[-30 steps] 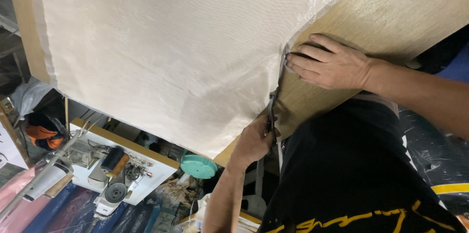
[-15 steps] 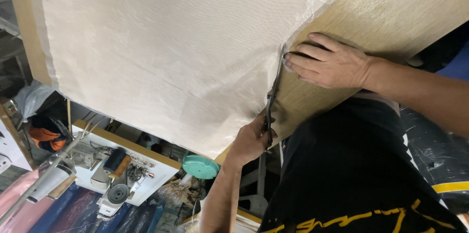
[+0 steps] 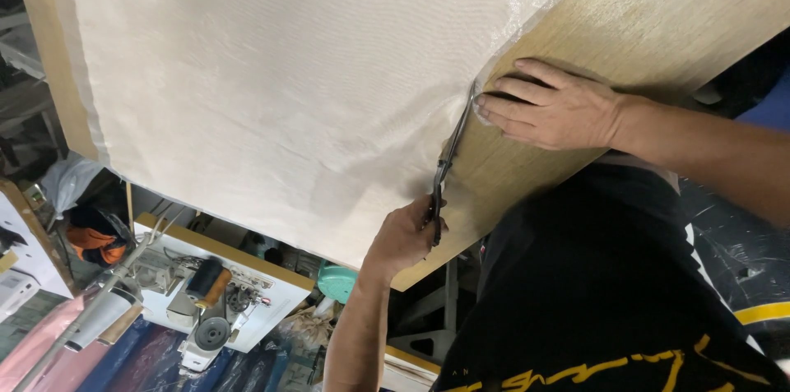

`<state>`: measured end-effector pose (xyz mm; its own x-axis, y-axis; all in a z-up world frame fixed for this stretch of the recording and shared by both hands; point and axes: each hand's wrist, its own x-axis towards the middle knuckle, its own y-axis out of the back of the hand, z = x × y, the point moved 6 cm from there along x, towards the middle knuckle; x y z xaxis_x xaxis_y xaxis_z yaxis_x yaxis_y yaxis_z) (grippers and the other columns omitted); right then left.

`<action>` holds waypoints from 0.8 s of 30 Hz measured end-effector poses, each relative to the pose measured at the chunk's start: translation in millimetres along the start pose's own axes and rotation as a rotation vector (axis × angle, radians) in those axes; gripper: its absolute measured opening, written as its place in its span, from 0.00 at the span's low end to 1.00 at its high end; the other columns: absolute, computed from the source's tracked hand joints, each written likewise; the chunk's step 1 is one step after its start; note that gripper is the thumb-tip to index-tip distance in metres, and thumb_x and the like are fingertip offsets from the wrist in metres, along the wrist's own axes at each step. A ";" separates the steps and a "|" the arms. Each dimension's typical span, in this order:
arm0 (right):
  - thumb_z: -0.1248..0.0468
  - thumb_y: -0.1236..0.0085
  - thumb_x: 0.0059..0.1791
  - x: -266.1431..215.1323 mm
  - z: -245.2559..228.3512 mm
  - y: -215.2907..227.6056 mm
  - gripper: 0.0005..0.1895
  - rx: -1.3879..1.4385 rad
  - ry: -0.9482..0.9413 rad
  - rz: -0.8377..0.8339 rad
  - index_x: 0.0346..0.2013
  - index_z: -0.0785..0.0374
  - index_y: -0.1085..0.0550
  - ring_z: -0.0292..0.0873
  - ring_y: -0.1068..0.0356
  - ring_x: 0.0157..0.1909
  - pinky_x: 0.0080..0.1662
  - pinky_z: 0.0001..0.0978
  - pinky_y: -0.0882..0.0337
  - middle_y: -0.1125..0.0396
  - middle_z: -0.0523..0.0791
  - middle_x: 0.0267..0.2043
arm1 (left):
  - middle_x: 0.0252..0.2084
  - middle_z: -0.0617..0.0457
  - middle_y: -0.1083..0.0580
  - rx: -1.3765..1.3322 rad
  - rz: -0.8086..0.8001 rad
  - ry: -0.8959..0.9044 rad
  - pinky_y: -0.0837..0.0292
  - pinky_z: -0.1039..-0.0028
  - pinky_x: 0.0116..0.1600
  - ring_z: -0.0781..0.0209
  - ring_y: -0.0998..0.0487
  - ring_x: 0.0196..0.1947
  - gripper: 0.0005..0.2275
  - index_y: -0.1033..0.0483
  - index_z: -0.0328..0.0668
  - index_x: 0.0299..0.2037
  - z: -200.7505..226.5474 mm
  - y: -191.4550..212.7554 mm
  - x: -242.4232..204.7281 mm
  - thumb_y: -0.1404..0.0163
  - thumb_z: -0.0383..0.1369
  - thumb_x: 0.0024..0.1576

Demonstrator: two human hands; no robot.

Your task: The person uses large shears to cut a white fabric piece on a wooden table, following a pattern outline. After cutting, the person lifts and folds the cut fabric piece.

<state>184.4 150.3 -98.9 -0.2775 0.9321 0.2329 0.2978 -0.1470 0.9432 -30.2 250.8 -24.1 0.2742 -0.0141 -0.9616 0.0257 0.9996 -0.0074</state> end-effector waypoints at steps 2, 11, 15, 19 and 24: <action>0.46 0.52 0.53 -1.0 -0.4 0.4 0.20 0.018 -0.006 0.016 0.54 0.50 0.26 0.42 0.39 0.67 0.73 0.48 0.44 0.33 0.36 0.64 | 0.33 0.47 0.19 0.016 -0.011 -0.001 0.26 0.60 0.43 0.49 0.19 0.30 0.17 0.24 0.40 0.56 -1.1 5.2 0.9 0.54 0.34 0.59; 0.47 0.51 0.54 -0.4 -0.7 -1.9 0.18 0.050 -0.024 0.031 0.52 0.50 0.25 0.43 0.38 0.66 0.73 0.48 0.45 0.32 0.36 0.61 | 0.32 0.43 0.20 0.113 -0.063 0.013 0.27 0.56 0.46 0.40 0.19 0.35 0.16 0.22 0.41 0.54 6.7 25.1 5.4 0.51 0.38 0.58; 0.46 0.52 0.53 -0.2 -0.3 -0.8 0.18 0.043 -0.026 -0.006 0.53 0.47 0.25 0.41 0.39 0.67 0.74 0.48 0.47 0.32 0.32 0.62 | 0.36 0.43 0.19 0.126 -0.097 0.019 0.27 0.53 0.48 0.37 0.19 0.39 0.18 0.23 0.39 0.54 21.6 31.7 2.2 0.53 0.37 0.57; 0.48 0.51 0.54 1.7 -0.5 3.3 0.18 0.072 -0.046 0.014 0.52 0.50 0.25 0.43 0.39 0.66 0.73 0.49 0.45 0.32 0.35 0.61 | 0.37 0.45 0.18 0.127 -0.100 0.050 0.27 0.57 0.48 0.43 0.18 0.38 0.17 0.23 0.40 0.55 20.9 38.4 4.2 0.53 0.36 0.58; 0.46 0.54 0.54 -1.6 0.0 1.2 0.18 0.073 -0.025 -0.008 0.52 0.49 0.25 0.44 0.39 0.66 0.74 0.51 0.46 0.31 0.35 0.61 | 0.34 0.51 0.18 0.222 -0.120 0.028 0.27 0.56 0.52 0.43 0.19 0.41 0.17 0.23 0.48 0.54 16.2 48.1 13.4 0.52 0.39 0.56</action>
<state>185.2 148.7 -98.2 -0.2577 0.9411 0.2188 0.3618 -0.1160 0.9250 -9.6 298.4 -32.9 0.2301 -0.1288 -0.9646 0.2681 0.9612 -0.0644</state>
